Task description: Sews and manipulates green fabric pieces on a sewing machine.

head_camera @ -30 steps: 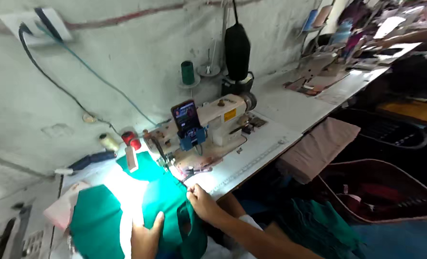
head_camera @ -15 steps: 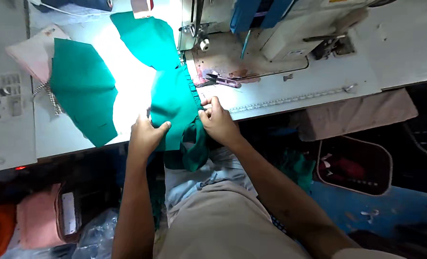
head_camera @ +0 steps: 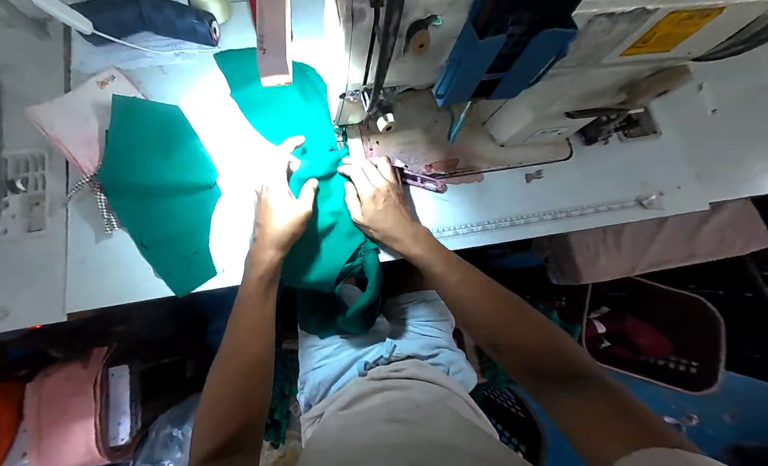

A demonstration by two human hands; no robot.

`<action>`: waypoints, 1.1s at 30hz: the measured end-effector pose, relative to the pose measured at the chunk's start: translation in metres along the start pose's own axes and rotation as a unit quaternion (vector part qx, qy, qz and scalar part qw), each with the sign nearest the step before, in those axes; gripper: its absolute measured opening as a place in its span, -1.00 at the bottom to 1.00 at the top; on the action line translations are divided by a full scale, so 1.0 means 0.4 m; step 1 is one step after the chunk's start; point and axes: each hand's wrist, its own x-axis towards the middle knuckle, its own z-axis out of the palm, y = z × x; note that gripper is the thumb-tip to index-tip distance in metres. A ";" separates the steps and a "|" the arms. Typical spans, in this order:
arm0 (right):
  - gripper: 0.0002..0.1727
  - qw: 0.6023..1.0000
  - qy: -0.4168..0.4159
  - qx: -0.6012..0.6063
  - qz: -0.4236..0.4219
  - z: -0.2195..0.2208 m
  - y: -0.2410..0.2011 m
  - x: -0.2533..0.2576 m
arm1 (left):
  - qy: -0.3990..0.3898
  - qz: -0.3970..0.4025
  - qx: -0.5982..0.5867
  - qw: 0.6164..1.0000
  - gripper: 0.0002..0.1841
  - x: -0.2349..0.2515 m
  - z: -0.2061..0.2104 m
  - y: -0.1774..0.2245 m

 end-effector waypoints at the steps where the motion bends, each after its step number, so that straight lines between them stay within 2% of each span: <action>1: -0.62 1.000 0.006 0.003 -0.001 0.006 0.004 -0.002 | 0.002 0.024 -0.024 0.999 -0.34 -0.004 0.002 -0.006; 2: -0.64 1.000 0.010 0.002 -0.004 0.008 0.005 -0.001 | -0.006 0.016 -0.038 0.999 -0.31 -0.004 0.001 -0.010; 5: -0.65 1.000 -0.006 -0.017 -0.006 0.011 0.004 0.001 | -0.056 -0.075 -0.025 0.995 -0.15 0.024 -0.001 -0.017; 7: -0.65 1.000 -0.017 -0.024 0.002 0.011 0.003 0.005 | -0.049 -0.086 -0.017 0.995 -0.14 0.057 0.012 -0.017; 10: -0.67 0.999 -0.028 -0.022 0.014 -0.002 -0.003 -0.001 | -0.006 -0.040 -0.024 0.999 -0.29 0.075 0.032 -0.014; 12: -0.65 0.999 -0.044 -0.011 0.018 -0.015 -0.008 -0.009 | 0.006 -0.019 -0.052 0.998 -0.25 0.074 0.039 -0.022; 14: -0.65 0.999 -0.044 -0.004 0.028 -0.012 -0.008 -0.008 | -0.007 -0.036 -0.070 0.997 -0.18 0.086 0.040 -0.035; 19: -0.65 0.996 -0.074 -0.018 0.044 -0.013 -0.012 0.002 | 0.003 -0.064 -0.027 0.998 -0.35 0.127 0.044 -0.037; 23: -0.54 0.995 -0.059 -0.042 0.066 -0.005 -0.019 0.006 | -0.006 -0.055 0.023 0.998 -0.32 0.135 0.033 -0.055; 25: -0.49 0.995 -0.051 -0.053 0.069 -0.002 -0.022 0.001 | -0.003 -0.055 0.040 0.998 -0.38 0.132 0.034 -0.060; 30: -0.51 0.993 -0.054 -0.059 0.081 -0.002 -0.024 0.004 | -0.008 -0.029 0.070 0.997 -0.46 0.141 0.037 -0.047; 33: -0.53 0.994 -0.048 -0.051 0.079 -0.002 -0.021 0.003 | -0.020 0.021 0.081 0.996 -0.47 0.142 0.040 -0.054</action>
